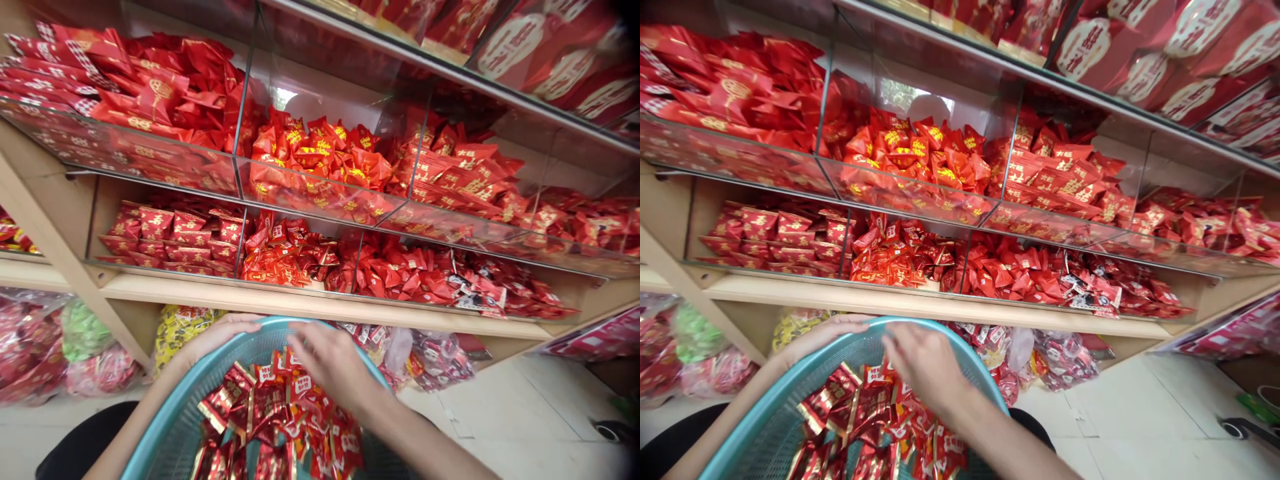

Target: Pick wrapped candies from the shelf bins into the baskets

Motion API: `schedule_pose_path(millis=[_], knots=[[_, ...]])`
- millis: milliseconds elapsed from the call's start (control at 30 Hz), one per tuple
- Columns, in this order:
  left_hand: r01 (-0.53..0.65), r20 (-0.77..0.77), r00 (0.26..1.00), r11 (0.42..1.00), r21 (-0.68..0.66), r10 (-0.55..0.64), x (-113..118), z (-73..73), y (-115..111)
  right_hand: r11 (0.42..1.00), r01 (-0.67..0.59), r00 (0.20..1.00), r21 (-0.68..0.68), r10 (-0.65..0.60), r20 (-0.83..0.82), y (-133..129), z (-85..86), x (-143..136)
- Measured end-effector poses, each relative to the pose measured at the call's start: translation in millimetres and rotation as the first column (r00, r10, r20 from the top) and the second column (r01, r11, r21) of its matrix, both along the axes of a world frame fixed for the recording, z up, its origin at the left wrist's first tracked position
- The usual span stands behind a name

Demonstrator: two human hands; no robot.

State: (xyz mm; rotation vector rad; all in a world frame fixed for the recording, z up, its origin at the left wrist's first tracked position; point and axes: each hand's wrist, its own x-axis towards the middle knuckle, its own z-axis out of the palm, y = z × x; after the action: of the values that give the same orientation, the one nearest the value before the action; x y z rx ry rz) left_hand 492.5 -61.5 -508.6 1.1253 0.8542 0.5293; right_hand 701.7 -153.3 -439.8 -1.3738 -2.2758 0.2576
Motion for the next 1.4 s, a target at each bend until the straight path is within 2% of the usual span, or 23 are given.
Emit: schedule_pose_path(millis=[67,133,167,233,300,700,1000,1100,1267,1400], knots=[[-0.014,-0.039,0.999,0.999,0.034,0.015,-0.4,0.3,0.7,0.976,0.19,0.954,0.108,-0.209,0.214,24.0,22.9,10.3],[-0.029,-0.068,0.997,0.998,0.051,0.032,-1.1,-0.3,1.7,0.909,0.362,0.809,0.208,-0.417,0.414,46.2,40.0,17.3],[-0.034,-0.069,0.997,0.998,0.051,0.037,-1.6,-1.0,2.1,0.875,0.414,0.733,0.249,-0.483,0.479,55.8,45.8,19.1],[-0.039,-0.061,0.997,0.998,0.045,0.042,-2.7,-2.9,2.5,0.835,0.471,0.626,0.286,-0.544,0.559,70.9,52.3,19.5],[-0.04,-0.053,0.998,0.998,0.04,0.042,-3.9,-5.1,2.5,0.828,0.493,0.596,0.269,-0.546,0.588,80.8,53.1,16.4],[-0.047,-0.037,0.998,0.998,0.039,0.048,-6.3,-12.1,4.4,0.812,0.544,0.585,0.21,-0.547,0.599,103.0,41.0,7.4],[0.005,-0.014,1.0,0.997,0.083,-0.004,-6.1,-1.8,-0.2,0.866,0.482,0.649,0.136,-0.457,0.608,97.6,47.3,13.7],[-0.007,-0.033,0.999,0.996,0.085,0.01,-6.0,-3.4,0.9,0.887,0.448,0.676,0.111,-0.417,0.608,92.5,47.9,19.5],[-0.035,-0.011,0.999,0.999,0.011,0.035,-5.2,-9.0,2.2,0.924,0.374,0.718,0.084,-0.346,0.603,85.6,46.8,24.0],[-0.01,0.016,1.0,1.0,0.004,0.01,-4.4,-5.6,0.1,0.926,0.36,0.728,0.11,-0.353,0.588,81.9,46.8,23.4]])
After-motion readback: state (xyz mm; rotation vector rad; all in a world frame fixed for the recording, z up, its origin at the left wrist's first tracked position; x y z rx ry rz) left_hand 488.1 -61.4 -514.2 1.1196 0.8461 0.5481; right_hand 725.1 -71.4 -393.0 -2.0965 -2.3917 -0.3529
